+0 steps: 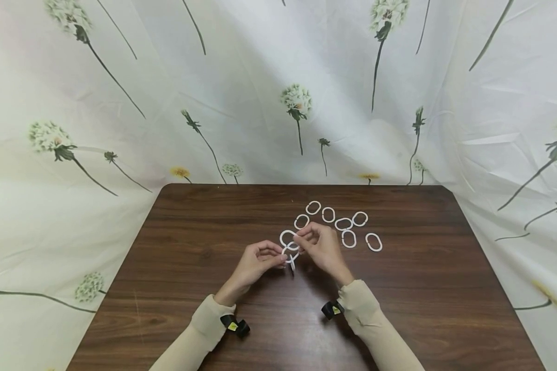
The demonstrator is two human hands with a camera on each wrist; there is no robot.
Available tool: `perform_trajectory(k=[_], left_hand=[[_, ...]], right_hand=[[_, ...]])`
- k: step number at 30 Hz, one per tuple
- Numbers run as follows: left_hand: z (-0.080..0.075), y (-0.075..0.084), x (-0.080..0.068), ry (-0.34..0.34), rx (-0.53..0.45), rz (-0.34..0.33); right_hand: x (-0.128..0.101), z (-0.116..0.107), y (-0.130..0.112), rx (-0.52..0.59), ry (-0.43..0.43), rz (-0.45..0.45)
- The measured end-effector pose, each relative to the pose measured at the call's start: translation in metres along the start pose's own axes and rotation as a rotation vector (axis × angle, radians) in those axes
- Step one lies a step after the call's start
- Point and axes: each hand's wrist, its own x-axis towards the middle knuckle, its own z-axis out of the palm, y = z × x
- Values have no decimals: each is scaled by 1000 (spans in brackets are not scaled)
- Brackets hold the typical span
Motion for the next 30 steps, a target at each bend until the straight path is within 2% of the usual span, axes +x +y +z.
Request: perform_trajectory(k=[7, 14, 18, 24, 30], left_hand=[[3, -2, 1, -9, 19, 7], [0, 0, 0, 3, 28, -5], [-4, 0, -2, 7, 45, -6], [-12, -4, -1, 33, 72, -2], [-15, -7, -3, 30, 84, 1]], right_hand=[[-1, 5, 2, -52, -3, -22], [-1, 5, 0, -15, -10, -5], [-3, 2, -14, -20, -25, 18], [-7, -4, -38, -32, -35, -1], [-7, -6, -42, 2, -54, 4]])
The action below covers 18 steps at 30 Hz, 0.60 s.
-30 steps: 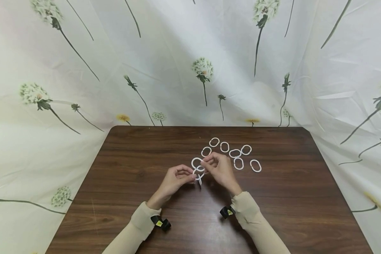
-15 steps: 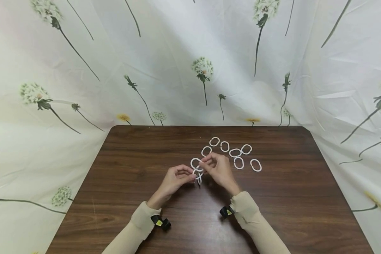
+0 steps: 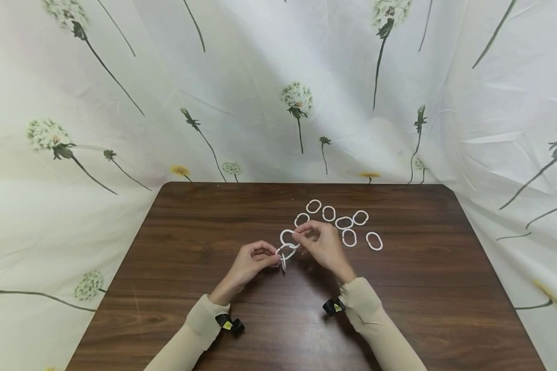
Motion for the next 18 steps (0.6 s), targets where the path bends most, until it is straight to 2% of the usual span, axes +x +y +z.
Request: perform_trajectory(k=[11, 18], left_hand=[[-6, 0, -2, -21, 43, 15], [-9, 1, 0, 20, 20, 24]], right_hand=[[2, 2, -5, -3, -17, -3], [0, 3, -5, -13, -23, 8]])
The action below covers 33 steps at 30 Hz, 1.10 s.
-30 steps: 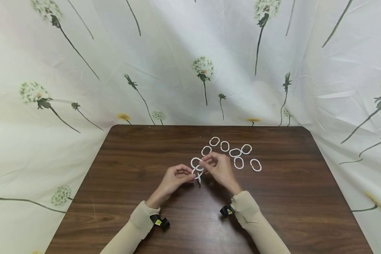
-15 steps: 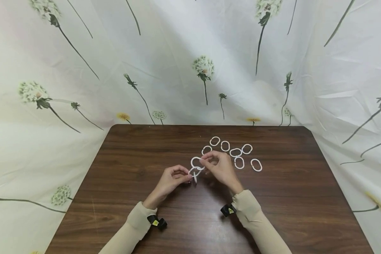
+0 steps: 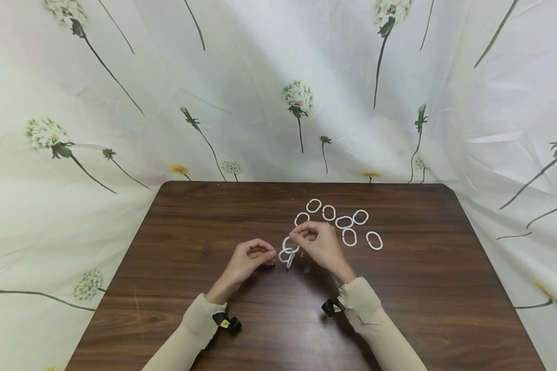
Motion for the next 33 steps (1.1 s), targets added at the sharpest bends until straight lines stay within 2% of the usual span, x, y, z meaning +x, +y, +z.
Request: perform_trajectory(k=[5, 12, 14, 19, 26, 33], left_hand=[[-2, 5, 3, 11, -2, 18], [-5, 15, 8, 76, 84, 46], [-6, 17, 9, 63, 97, 61], [-8, 23, 8, 19, 111, 95], [-6, 23, 8, -22, 82, 89], [-1, 24, 8, -103, 67, 93]], right_hand=[[-1, 4, -1, -11, -16, 4], [-3, 9, -7, -8, -60, 7], [-3, 11, -7, -2, -72, 2], [3, 15, 9, 1, -96, -3], [9, 13, 26, 39, -101, -10], [8, 5, 31, 3, -87, -5]])
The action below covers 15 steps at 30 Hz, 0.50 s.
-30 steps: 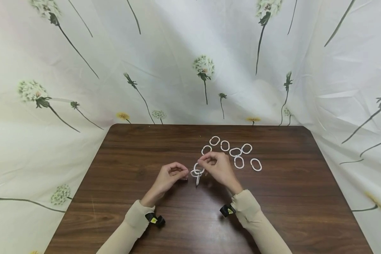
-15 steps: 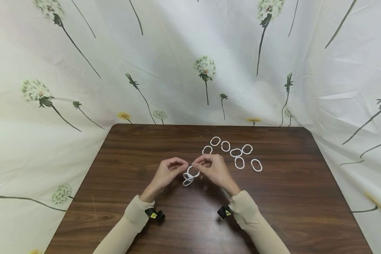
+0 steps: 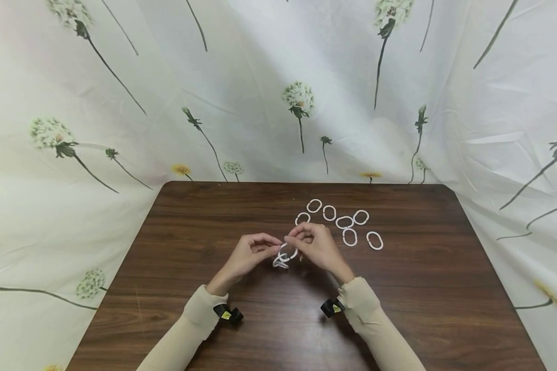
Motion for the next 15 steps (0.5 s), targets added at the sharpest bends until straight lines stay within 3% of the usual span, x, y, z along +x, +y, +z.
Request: perform_trajectory(k=[9, 15], left_hand=[[13, 0, 4, -84, -27, 1], [17, 1, 8, -59, -7, -17]], right_hand=[[-2, -7, 5, 29, -92, -35], [-1, -11, 6, 31, -79, -52]])
